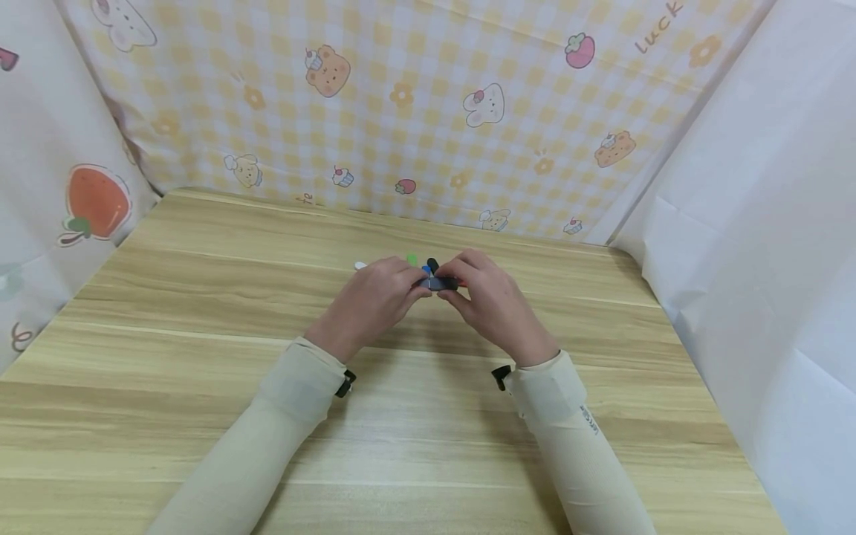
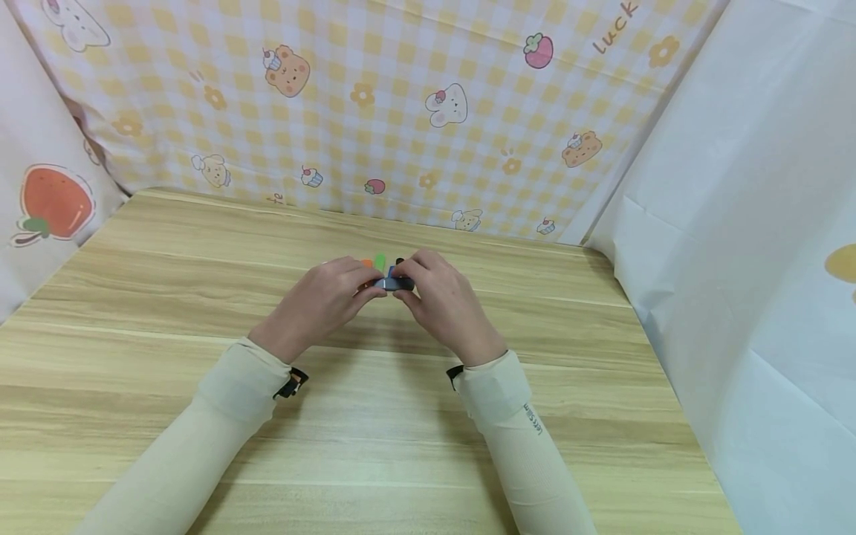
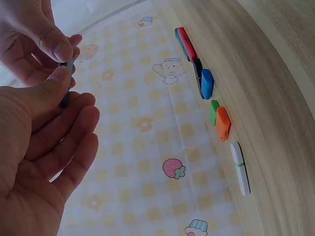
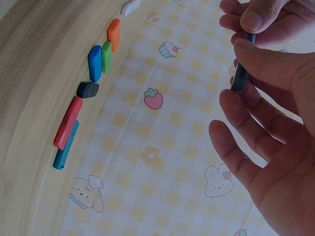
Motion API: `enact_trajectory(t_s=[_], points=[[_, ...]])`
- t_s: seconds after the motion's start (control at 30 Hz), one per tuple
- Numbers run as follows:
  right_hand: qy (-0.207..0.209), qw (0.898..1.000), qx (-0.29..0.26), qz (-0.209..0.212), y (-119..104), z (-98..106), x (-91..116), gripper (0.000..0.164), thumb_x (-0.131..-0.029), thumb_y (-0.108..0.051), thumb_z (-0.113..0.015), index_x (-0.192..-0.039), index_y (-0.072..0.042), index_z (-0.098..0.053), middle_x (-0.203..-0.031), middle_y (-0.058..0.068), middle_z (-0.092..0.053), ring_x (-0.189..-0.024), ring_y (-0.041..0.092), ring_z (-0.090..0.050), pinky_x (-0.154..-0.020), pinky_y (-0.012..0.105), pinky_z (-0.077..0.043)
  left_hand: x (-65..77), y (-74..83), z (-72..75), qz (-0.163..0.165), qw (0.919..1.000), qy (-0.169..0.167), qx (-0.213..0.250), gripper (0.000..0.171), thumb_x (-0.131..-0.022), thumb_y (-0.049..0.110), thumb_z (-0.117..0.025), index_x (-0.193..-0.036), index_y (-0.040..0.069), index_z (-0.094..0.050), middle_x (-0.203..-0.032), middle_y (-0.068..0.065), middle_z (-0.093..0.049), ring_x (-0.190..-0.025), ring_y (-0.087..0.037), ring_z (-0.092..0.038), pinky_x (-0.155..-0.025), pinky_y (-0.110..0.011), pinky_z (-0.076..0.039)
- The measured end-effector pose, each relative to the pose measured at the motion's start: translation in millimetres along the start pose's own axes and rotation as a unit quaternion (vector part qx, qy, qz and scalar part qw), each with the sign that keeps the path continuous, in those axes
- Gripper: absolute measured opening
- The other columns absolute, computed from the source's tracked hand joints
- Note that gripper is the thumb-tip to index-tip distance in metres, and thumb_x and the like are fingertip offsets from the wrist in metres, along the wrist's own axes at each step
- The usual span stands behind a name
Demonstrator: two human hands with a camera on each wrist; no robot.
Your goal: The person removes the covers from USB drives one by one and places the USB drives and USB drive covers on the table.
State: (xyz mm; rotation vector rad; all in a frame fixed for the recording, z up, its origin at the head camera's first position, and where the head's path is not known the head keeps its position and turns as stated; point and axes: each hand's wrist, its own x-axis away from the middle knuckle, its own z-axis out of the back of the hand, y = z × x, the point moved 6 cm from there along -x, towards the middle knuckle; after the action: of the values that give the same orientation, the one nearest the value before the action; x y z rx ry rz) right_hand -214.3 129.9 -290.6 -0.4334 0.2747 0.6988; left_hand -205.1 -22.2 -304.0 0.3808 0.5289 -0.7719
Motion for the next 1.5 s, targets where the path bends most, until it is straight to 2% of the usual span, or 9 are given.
enact_trajectory(t_s=[0.43, 0.73, 0.93, 1.07, 1.33, 1.5], points=[[-0.005, 1.0, -0.004, 0.009, 0.2, 0.2, -0.6, 0.019, -0.095, -0.009, -0.083, -0.112, -0.005, -0.077, -0.112, 0.006, -0.069, -0.104, 0.02, -0.073, -0.094, 0.031, -0.064, -0.4, 1.3, 2.8, -0.003, 0.9993, -0.009, 0.035, 0.019, -0.101, 0.014, -0.077, -0.109, -0.003, -0.078, -0.096, -0.01, -0.078, -0.085, -0.022, -0.07, -0.076, -0.029, -0.064], [-0.008, 1.0, -0.02, 0.011, 0.6, 0.2, -0.8, 0.02, -0.094, -0.006, -0.082, -0.113, -0.004, -0.075, -0.112, 0.007, -0.069, -0.104, 0.021, -0.073, -0.095, 0.033, -0.064, -1.7, -0.2, 3.7, -0.003, 0.9994, -0.005, 0.034, 0.019, -0.101, 0.015, -0.077, -0.107, -0.003, -0.079, -0.092, -0.011, -0.078, -0.08, -0.022, -0.07, -0.074, -0.031, -0.064], [-0.002, 0.999, -0.032, 0.014, 0.3, 0.7, -1.0, 0.022, -0.093, -0.003, -0.083, -0.114, -0.003, -0.074, -0.112, 0.009, -0.069, -0.105, 0.023, -0.073, -0.094, 0.037, -0.065, -2.2, -2.5, 5.6, 0.011, 0.9992, -0.005, 0.037, 0.019, -0.101, 0.016, -0.078, -0.102, -0.002, -0.08, -0.089, -0.01, -0.078, -0.078, -0.022, -0.072, -0.081, -0.039, -0.065], [-0.003, 0.999, -0.036, 0.015, -0.4, 1.2, -1.3, 0.023, -0.094, -0.003, -0.082, -0.115, -0.002, -0.074, -0.113, 0.009, -0.069, -0.105, 0.024, -0.073, -0.094, 0.038, -0.065, -2.3, -3.2, 6.7, 0.018, 0.9988, -0.007, 0.044, 0.018, -0.102, 0.016, -0.077, -0.1, -0.002, -0.08, -0.087, -0.009, -0.077, -0.075, -0.022, -0.069, -0.081, -0.039, -0.064], [-0.012, 0.999, -0.037, 0.013, -0.6, 0.0, -1.3, 0.021, -0.094, -0.003, -0.082, -0.114, -0.002, -0.075, -0.111, 0.008, -0.068, -0.103, 0.021, -0.073, -0.095, 0.033, -0.065, -2.3, -3.7, 4.7, 0.008, 0.9988, -0.017, 0.046, 0.02, -0.1, 0.015, -0.079, -0.107, -0.004, -0.079, -0.094, -0.012, -0.08, -0.083, -0.025, -0.074, -0.084, -0.039, -0.065], [-0.014, 0.999, -0.04, 0.011, -0.3, 0.2, -1.2, 0.021, -0.094, -0.003, -0.082, -0.114, -0.002, -0.074, -0.111, 0.008, -0.068, -0.104, 0.022, -0.074, -0.095, 0.036, -0.065, -2.3, -4.1, 3.7, 0.006, 0.9987, -0.016, 0.048, 0.02, -0.1, 0.014, -0.079, -0.107, -0.004, -0.078, -0.094, -0.012, -0.08, -0.083, -0.026, -0.074, -0.085, -0.041, -0.065]])
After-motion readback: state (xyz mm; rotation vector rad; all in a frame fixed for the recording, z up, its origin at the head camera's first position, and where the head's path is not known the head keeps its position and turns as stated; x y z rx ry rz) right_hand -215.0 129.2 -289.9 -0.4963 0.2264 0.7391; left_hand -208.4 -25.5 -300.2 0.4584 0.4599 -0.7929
